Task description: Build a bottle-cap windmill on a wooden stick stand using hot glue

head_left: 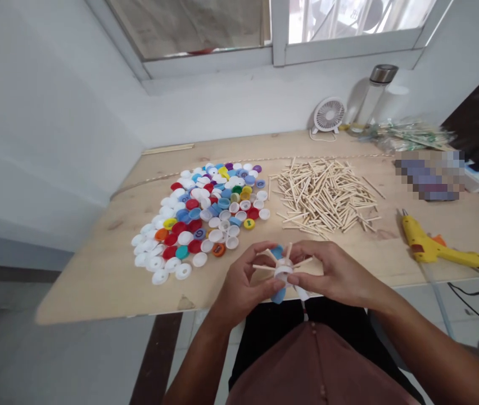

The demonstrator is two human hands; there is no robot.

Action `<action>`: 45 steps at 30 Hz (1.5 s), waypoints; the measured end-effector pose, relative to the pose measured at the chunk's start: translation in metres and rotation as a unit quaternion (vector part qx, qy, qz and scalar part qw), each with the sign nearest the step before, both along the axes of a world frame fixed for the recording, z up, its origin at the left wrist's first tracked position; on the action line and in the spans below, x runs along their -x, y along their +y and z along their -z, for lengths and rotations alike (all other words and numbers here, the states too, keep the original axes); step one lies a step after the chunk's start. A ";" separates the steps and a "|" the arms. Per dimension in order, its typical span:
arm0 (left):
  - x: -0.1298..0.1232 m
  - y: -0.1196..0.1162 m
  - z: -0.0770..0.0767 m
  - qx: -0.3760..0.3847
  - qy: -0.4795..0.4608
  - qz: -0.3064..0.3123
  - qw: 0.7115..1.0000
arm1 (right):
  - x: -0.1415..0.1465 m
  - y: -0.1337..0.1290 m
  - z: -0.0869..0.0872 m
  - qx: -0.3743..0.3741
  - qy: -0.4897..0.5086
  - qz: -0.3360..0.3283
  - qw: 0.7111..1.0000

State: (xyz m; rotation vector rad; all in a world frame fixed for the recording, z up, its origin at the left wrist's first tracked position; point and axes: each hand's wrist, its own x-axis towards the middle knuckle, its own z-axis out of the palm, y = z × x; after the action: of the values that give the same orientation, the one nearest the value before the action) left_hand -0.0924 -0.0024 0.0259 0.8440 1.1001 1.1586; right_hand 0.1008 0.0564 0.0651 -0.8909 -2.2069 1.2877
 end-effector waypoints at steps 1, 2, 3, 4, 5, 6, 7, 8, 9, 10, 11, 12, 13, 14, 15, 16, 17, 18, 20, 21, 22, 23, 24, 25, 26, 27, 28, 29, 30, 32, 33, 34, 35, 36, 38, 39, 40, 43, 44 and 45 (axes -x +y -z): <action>-0.001 0.000 0.000 0.000 -0.003 0.002 1.000 | 0.001 -0.001 0.002 0.015 0.006 0.001 1.000; -0.003 0.000 0.000 0.001 -0.013 -0.005 1.000 | 0.001 -0.002 0.004 0.025 0.014 0.006 1.000; -0.004 -0.001 0.000 0.003 -0.028 -0.017 0.999 | 0.002 -0.003 0.006 0.030 0.020 0.017 0.999; -0.006 -0.002 0.000 0.008 -0.046 -0.027 0.999 | 0.003 -0.005 0.008 0.031 0.025 0.032 0.999; -0.008 -0.004 0.000 0.016 -0.062 -0.033 0.997 | 0.003 -0.006 0.010 0.029 0.028 0.048 0.998; -0.010 -0.005 0.001 0.024 -0.074 -0.037 0.996 | 0.004 -0.008 0.012 0.023 0.027 0.065 0.997; -0.012 -0.007 0.001 0.031 -0.081 -0.037 0.996 | 0.006 -0.010 0.014 0.015 0.025 0.081 0.996; -0.013 -0.009 0.001 0.036 -0.085 -0.036 0.995 | 0.007 -0.013 0.017 0.005 0.024 0.093 0.995; -0.014 -0.011 0.002 0.040 -0.087 -0.034 0.995 | 0.009 -0.015 0.019 -0.005 0.024 0.101 0.995; -0.014 -0.013 0.003 0.046 -0.087 -0.037 0.994 | 0.010 -0.016 0.021 -0.014 0.022 0.104 0.994; -0.014 -0.015 0.004 0.053 -0.084 -0.046 0.994 | 0.011 -0.016 0.022 -0.022 0.020 0.101 0.994; -0.012 -0.016 0.006 0.060 -0.081 -0.059 0.993 | 0.012 -0.015 0.023 -0.028 0.019 0.089 0.995; -0.010 -0.017 0.008 0.067 -0.078 -0.076 0.992 | 0.012 -0.012 0.023 -0.034 0.022 0.074 0.996; -0.007 -0.018 0.010 0.072 -0.077 -0.097 0.990 | 0.013 -0.007 0.023 -0.041 0.027 0.059 0.997; -0.004 -0.019 0.013 0.076 -0.081 -0.118 0.987 | 0.014 -0.001 0.022 -0.050 0.032 0.049 0.997; 0.000 -0.020 0.016 0.077 -0.090 -0.139 0.983 | 0.016 0.007 0.021 -0.063 0.031 0.045 0.997; 0.004 -0.021 0.019 0.080 -0.103 -0.158 0.979 | 0.020 0.016 0.020 -0.082 0.017 0.048 0.995; 0.008 -0.022 0.021 0.083 -0.118 -0.171 0.975 | 0.027 0.025 0.019 -0.112 -0.019 0.052 0.992; 0.015 -0.025 0.025 0.085 -0.148 -0.186 0.968 | 0.045 0.043 0.018 -0.195 -0.151 0.040 0.968; 0.017 -0.026 0.027 0.083 -0.162 -0.187 0.965 | 0.057 0.050 0.018 -0.243 -0.226 0.020 0.943; 0.020 -0.028 0.028 0.078 -0.174 -0.185 0.964 | 0.069 0.056 0.019 -0.263 -0.261 0.008 0.929; 0.022 -0.030 0.029 0.071 -0.185 -0.184 0.963 | 0.081 0.060 0.021 -0.276 -0.282 0.000 0.919; 0.023 -0.032 0.030 0.065 -0.193 -0.182 0.962 | 0.092 0.063 0.023 -0.285 -0.298 -0.006 0.911; 0.025 -0.033 0.031 0.060 -0.199 -0.182 0.961 | 0.102 0.066 0.026 -0.289 -0.306 -0.008 0.907; 0.026 -0.034 0.032 0.055 -0.204 -0.184 0.960 | 0.110 0.067 0.029 -0.295 -0.316 -0.011 0.902; 0.027 -0.035 0.032 0.050 -0.209 -0.187 0.959 | 0.116 0.068 0.031 -0.299 -0.326 -0.012 0.896; 0.028 -0.036 0.033 0.046 -0.214 -0.188 0.958 | 0.120 0.068 0.034 -0.302 -0.335 -0.014 0.892; 0.029 -0.036 0.033 0.043 -0.219 -0.186 0.957 | 0.123 0.068 0.036 -0.304 -0.341 -0.015 0.889; 0.029 -0.036 0.033 0.041 -0.223 -0.183 0.957 | 0.124 0.068 0.038 -0.305 -0.347 -0.016 0.887; 0.029 -0.035 0.033 0.039 -0.232 -0.178 0.955 | 0.125 0.068 0.040 -0.304 -0.353 -0.017 0.885; 0.029 -0.034 0.032 0.040 -0.237 -0.178 0.954 | 0.125 0.067 0.040 -0.302 -0.354 -0.017 0.885; 0.028 -0.033 0.031 0.042 -0.241 -0.180 0.953 | 0.124 0.067 0.040 -0.298 -0.354 -0.016 0.886; 0.027 -0.032 0.030 0.043 -0.245 -0.181 0.951 | 0.123 0.067 0.038 -0.294 -0.352 -0.014 0.889; 0.026 -0.031 0.028 0.045 -0.248 -0.180 0.951 | 0.120 0.066 0.035 -0.289 -0.348 -0.010 0.892; 0.023 -0.029 0.026 0.046 -0.251 -0.166 0.953 | 0.109 0.064 0.029 -0.277 -0.334 0.003 0.901; 0.022 -0.029 0.025 0.046 -0.252 -0.159 0.953 | 0.100 0.062 0.026 -0.271 -0.329 0.012 0.904; 0.020 -0.028 0.024 0.046 -0.254 -0.154 0.954 | 0.089 0.059 0.024 -0.262 -0.317 0.020 0.911; 0.014 -0.026 0.024 0.051 -0.256 -0.149 0.954 | 0.046 0.047 0.022 -0.222 -0.208 0.051 0.951; 0.012 -0.025 0.024 0.054 -0.254 -0.146 0.955 | 0.032 0.041 0.025 -0.205 -0.153 0.062 0.965; 0.009 -0.024 0.024 0.058 -0.250 -0.140 0.956 | 0.018 0.035 0.029 -0.190 -0.114 0.075 0.972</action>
State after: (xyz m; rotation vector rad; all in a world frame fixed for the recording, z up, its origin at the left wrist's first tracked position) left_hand -0.1016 -0.0261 0.0017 0.2756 0.8659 1.4292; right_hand 0.0825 0.0910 0.0363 -1.0641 -2.3927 0.6856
